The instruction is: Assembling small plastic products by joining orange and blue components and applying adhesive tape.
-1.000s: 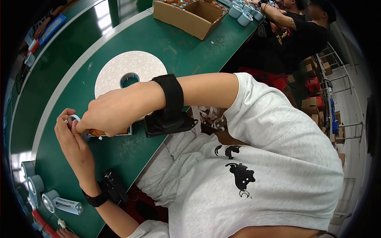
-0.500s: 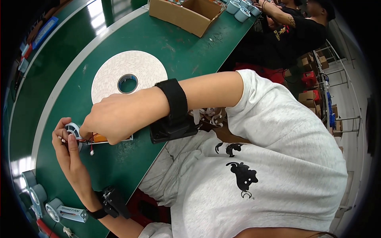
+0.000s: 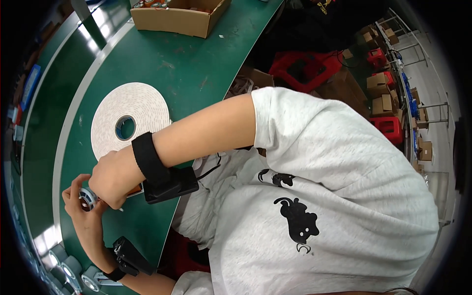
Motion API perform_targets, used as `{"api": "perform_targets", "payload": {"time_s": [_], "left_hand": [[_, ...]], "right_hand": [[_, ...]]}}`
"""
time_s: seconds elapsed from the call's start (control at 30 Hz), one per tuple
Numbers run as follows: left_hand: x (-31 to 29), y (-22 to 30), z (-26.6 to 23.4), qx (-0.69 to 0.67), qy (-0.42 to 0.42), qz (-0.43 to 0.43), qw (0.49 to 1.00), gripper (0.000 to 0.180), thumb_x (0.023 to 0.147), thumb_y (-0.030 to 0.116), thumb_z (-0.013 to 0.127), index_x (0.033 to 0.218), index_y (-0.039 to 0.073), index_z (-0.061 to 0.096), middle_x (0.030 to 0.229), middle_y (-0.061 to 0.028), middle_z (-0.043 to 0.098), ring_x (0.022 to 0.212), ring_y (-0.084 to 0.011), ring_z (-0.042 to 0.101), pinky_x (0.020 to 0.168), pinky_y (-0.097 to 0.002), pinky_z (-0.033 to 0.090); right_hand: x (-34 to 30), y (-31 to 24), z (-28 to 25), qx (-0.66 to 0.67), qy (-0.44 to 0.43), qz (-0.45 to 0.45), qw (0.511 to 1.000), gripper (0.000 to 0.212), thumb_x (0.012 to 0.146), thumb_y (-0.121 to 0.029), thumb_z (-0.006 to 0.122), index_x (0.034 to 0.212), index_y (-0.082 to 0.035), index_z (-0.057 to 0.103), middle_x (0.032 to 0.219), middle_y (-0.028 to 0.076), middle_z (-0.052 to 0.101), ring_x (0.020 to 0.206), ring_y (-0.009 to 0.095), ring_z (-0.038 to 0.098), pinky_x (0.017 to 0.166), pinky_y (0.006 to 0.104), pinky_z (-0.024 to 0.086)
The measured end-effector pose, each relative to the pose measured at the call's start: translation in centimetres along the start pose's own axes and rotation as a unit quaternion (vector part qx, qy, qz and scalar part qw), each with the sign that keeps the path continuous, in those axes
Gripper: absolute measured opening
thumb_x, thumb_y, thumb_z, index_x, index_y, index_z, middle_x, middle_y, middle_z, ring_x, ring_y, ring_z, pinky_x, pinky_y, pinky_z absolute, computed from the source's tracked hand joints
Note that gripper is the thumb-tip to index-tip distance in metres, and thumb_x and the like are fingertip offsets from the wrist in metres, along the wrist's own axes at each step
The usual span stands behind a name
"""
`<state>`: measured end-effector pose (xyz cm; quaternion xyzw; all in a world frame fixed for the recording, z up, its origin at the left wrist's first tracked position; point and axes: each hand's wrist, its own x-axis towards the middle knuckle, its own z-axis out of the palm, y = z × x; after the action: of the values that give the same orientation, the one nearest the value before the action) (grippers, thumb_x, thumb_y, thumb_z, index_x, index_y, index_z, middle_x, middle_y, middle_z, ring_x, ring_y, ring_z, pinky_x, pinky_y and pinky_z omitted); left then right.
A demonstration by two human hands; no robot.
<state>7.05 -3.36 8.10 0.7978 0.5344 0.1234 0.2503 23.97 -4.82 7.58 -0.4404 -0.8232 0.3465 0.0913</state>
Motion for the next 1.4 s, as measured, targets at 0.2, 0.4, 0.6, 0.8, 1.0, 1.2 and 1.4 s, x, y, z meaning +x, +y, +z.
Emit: {"api": "perform_targets", "payload": {"time_s": [0.2,0.4,0.6,0.8,1.0,1.2,1.4], "left_hand": [[1.4,0.5,-1.2,0.025,-0.088,0.01,0.996,0.058,0.056,0.009,0.07,0.111,0.011,0.052,0.102,-0.0065,0.042,0.094,-0.0223,0.043,0.077,-0.0317,0.039],[-1.3,-1.1,-1.6,-0.078,-0.086,0.086,0.989,0.079,0.048,0.002,0.073,0.12,0.001,0.04,0.112,-0.007,0.046,0.089,-0.0153,0.05,0.079,-0.0243,0.042],[4.1,-4.2,-7.5,-0.115,-0.049,0.065,0.99,0.057,0.053,-0.002,0.068,0.107,0.002,0.049,0.086,-0.0046,0.054,0.071,-0.0131,0.053,0.061,-0.0236,0.047],[16.5,-6.9,-9.9,-0.099,0.233,-0.045,0.966,0.064,0.06,0.014,0.073,0.117,0.003,0.047,0.092,-0.0129,0.057,0.067,-0.0223,0.057,0.043,-0.0259,0.046],[23.7,-11.0,-3.6,0.029,0.238,0.019,0.971,0.065,0.064,0.025,0.074,0.117,-0.002,0.047,0.104,-0.0183,0.054,0.09,-0.0284,0.054,0.074,-0.0389,0.046],[16.9,-4.0,-2.0,0.04,0.255,0.09,0.962,0.056,0.075,0.032,0.067,0.115,-0.001,0.049,0.117,-0.0208,0.047,0.107,-0.0327,0.045,0.089,-0.041,0.037],[10.5,-1.0,-2.8,-0.035,0.196,0.046,0.979,0.046,0.079,0.025,0.062,0.115,-0.001,0.05,0.116,-0.0173,0.048,0.107,-0.0302,0.046,0.09,-0.0385,0.035]], "right_hand": [[1.9,0.8,0.7,0.001,0.022,-0.023,0.999,0.019,0.057,-0.021,0.065,0.068,-0.005,0.065,0.065,0.014,0.061,0.064,0.031,0.059,0.056,0.0402,0.047],[-6.3,5.9,-6.1,0.117,0.278,-0.174,0.937,0.023,0.062,-0.014,0.067,0.08,-0.001,0.062,0.071,0.013,0.06,0.068,0.029,0.059,0.063,0.0355,0.046],[-16.7,19.1,-21.8,-0.2,0.468,0.094,0.856,0.04,0.071,-0.035,0.065,0.088,0.0,0.056,0.083,0.017,0.06,0.077,0.035,0.058,0.066,0.0396,0.046],[-10.8,21.4,-21.3,-0.317,0.295,0.133,0.891,0.064,0.073,-0.059,0.056,0.097,0.001,0.052,0.082,0.018,0.061,0.077,0.034,0.06,0.065,0.0403,0.048],[-11.5,21.7,-20.7,-0.364,0.279,0.176,0.871,0.056,0.078,-0.054,0.053,0.084,0.001,0.059,0.075,0.015,0.063,0.073,0.032,0.061,0.063,0.0415,0.048],[-11.3,23.0,-22.5,-0.385,0.28,0.106,0.873,0.037,0.08,-0.036,0.052,0.076,-0.001,0.063,0.072,0.014,0.063,0.072,0.032,0.061,0.064,0.0407,0.048],[-11.2,20.3,-25.0,-0.461,0.152,0.011,0.874,0.026,0.079,-0.024,0.051,0.076,-0.002,0.064,0.072,0.015,0.062,0.07,0.032,0.06,0.065,0.0399,0.047]]}}
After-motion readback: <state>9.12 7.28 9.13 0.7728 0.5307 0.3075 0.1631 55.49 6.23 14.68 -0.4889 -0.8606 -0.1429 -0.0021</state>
